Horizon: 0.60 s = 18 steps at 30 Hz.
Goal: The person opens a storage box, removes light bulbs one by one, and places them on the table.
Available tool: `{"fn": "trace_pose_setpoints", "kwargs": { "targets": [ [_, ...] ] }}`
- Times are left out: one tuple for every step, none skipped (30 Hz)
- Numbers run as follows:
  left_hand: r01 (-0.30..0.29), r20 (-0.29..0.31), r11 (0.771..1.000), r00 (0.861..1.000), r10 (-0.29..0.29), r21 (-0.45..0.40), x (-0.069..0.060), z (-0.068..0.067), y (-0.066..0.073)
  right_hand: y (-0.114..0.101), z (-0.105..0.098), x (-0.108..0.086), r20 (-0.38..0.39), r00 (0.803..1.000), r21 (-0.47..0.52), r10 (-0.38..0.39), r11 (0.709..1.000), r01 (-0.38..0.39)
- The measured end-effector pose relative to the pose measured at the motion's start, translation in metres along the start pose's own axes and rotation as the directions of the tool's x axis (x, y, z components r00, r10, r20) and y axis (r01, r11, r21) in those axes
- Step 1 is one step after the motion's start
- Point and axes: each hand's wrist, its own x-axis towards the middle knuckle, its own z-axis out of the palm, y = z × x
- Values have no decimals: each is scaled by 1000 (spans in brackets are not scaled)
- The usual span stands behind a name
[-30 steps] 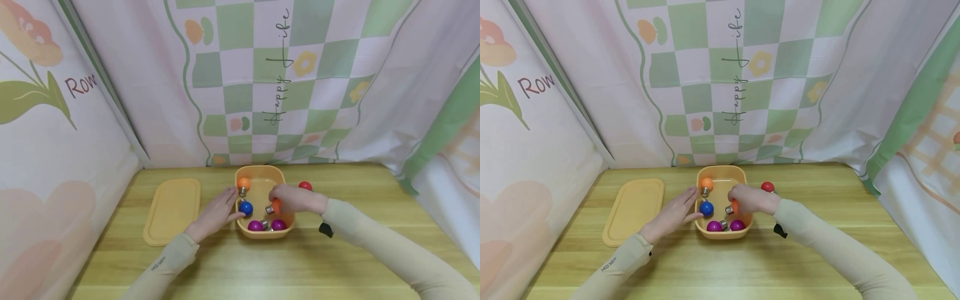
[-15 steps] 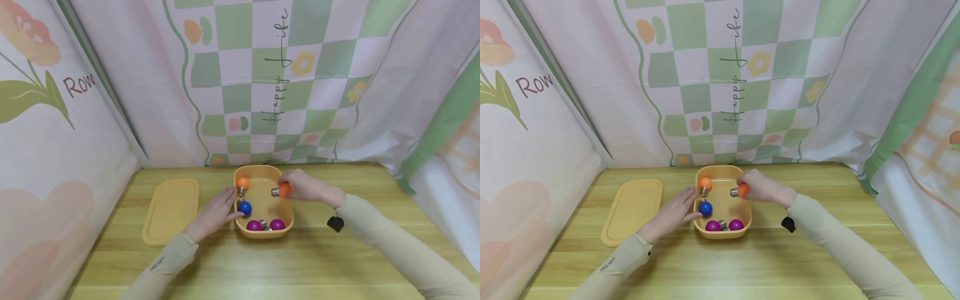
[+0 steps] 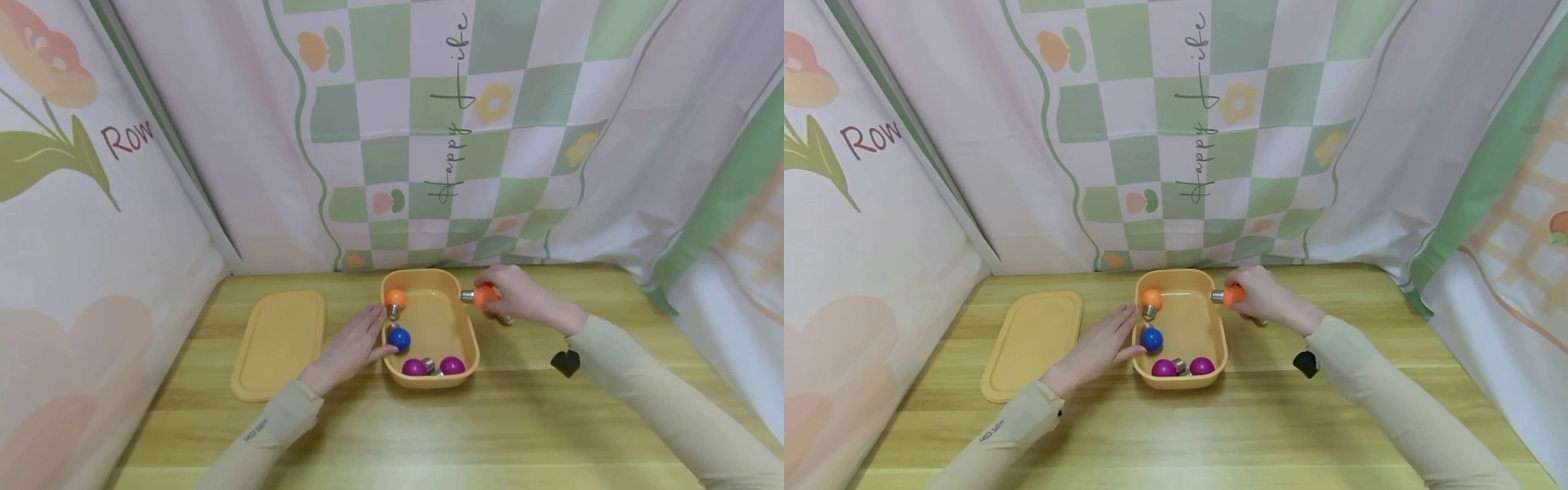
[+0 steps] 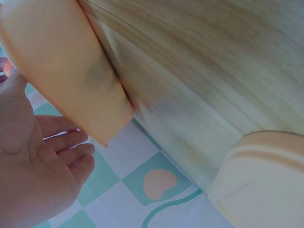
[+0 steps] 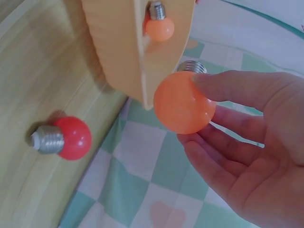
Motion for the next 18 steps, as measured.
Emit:
{"fn": "trace_pose_setpoints", "kwargs": {
  "targets": [
    [1,3,1000,1000,-1,1,0,0,0,2,-1,-1,3,1000,4,16,1000,-16],
    [3,7,1000,1000,-3,4,0,0,0,4,-1,-2,8,999,11,34,999,-34],
    [4,8,1000,1000,-4,4,0,0,0,6,-2,-3,10,999,16,48,999,-49],
    [4,8,1000,1000,-4,5,0,0,0,7,-2,-4,13,998,21,63,998,-63],
    [4,8,1000,1000,-4,4,0,0,0,9,-2,-5,17,997,27,76,997,-77],
    [3,7,1000,1000,-3,5,0,0,0,11,-2,-6,19,996,31,89,996,-89],
    [2,4,1000,1000,-2,4,0,0,0,13,-2,-8,20,995,35,101,994,-101],
    [0,2,1000,1000,0,4,0,0,0,16,-1,-9,19,993,37,115,993,-116],
    [-3,-1,1000,1000,3,5,0,0,0,18,-1,-10,16,992,37,127,991,-127],
    [-5,-4,1000,1000,5,8,0,1,0,20,0,-11,14,990,40,141,989,-142],
    [-7,-9,1000,1000,7,10,0,0,0,22,0,-12,12,988,44,155,987,-155],
    [-11,-14,1000,1000,11,14,0,0,0,25,1,-13,7,986,43,167,985,-167],
    [-15,-20,1000,1000,15,16,0,0,0,28,1,-15,1,984,43,177,983,-177],
    [-17,-24,1000,1000,18,19,0,0,0,30,2,-16,-3,982,43,186,982,-186],
    [-20,-28,1000,999,21,21,0,0,0,33,2,-17,-9,981,44,194,980,-193],
    [-23,-33,1000,999,24,21,0,0,0,35,3,-18,-14,979,44,201,979,-200],
    [-22,-35,1000,999,23,19,0,0,0,38,3,-19,-19,978,44,208,977,-207],
    [-24,-37,1000,999,25,20,0,0,0,41,4,-21,-23,977,43,214,976,-213]
  ]
}}
